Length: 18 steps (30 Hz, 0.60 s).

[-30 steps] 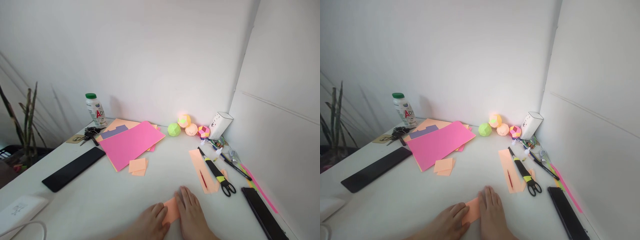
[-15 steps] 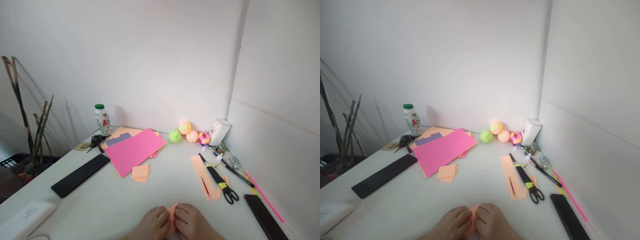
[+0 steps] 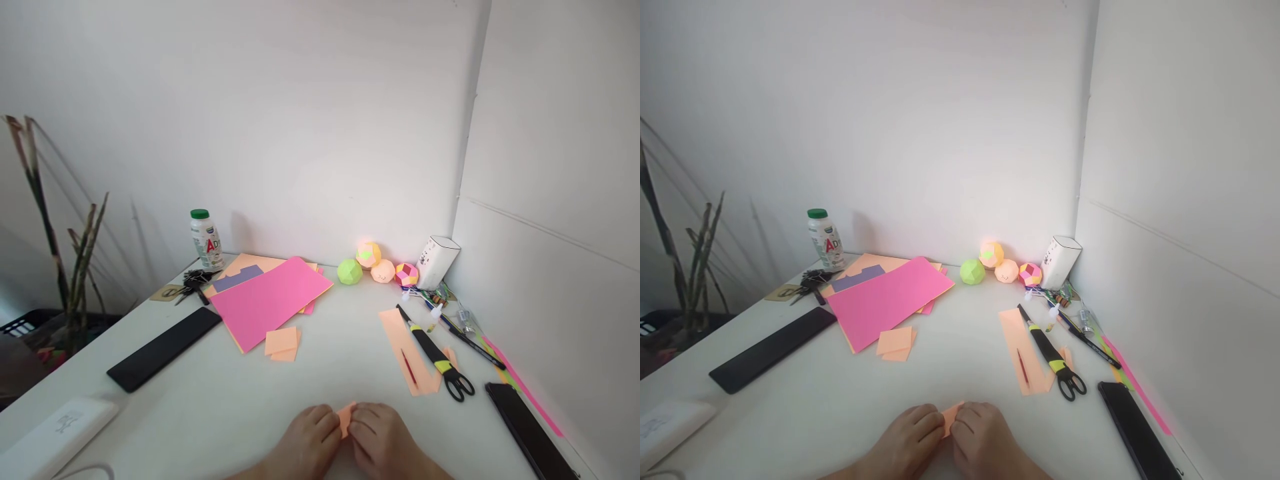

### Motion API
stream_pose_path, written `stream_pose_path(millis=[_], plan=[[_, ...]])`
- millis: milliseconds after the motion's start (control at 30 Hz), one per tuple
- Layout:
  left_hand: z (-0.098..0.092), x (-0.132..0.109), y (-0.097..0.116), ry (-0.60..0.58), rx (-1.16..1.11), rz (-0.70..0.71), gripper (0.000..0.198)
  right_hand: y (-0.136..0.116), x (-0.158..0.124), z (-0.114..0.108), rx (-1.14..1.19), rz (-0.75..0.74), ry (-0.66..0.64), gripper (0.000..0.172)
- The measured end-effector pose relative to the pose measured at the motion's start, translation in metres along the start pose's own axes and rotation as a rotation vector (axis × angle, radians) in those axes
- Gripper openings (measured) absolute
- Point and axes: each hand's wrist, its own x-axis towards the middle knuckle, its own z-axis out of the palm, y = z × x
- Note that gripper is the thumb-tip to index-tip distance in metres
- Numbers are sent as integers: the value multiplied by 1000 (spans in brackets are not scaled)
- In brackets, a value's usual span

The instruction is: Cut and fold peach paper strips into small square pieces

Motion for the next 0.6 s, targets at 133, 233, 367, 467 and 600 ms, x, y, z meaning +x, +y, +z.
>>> stream_pose_path(millis=[133,233,367,467,600], plan=[[-15,7,3,54,-144,20,24,-6,8,-3,130,-31,55,21],[-26,11,7,94,-266,75,21,-12,9,-1,190,-59,104,19],[-33,12,11,118,-362,116,24,-19,6,4,241,-64,112,18],[-36,12,14,134,-439,100,25,-21,4,1,292,-13,100,17],[-42,13,14,200,-582,-19,24,-8,4,-15,349,109,63,13]])
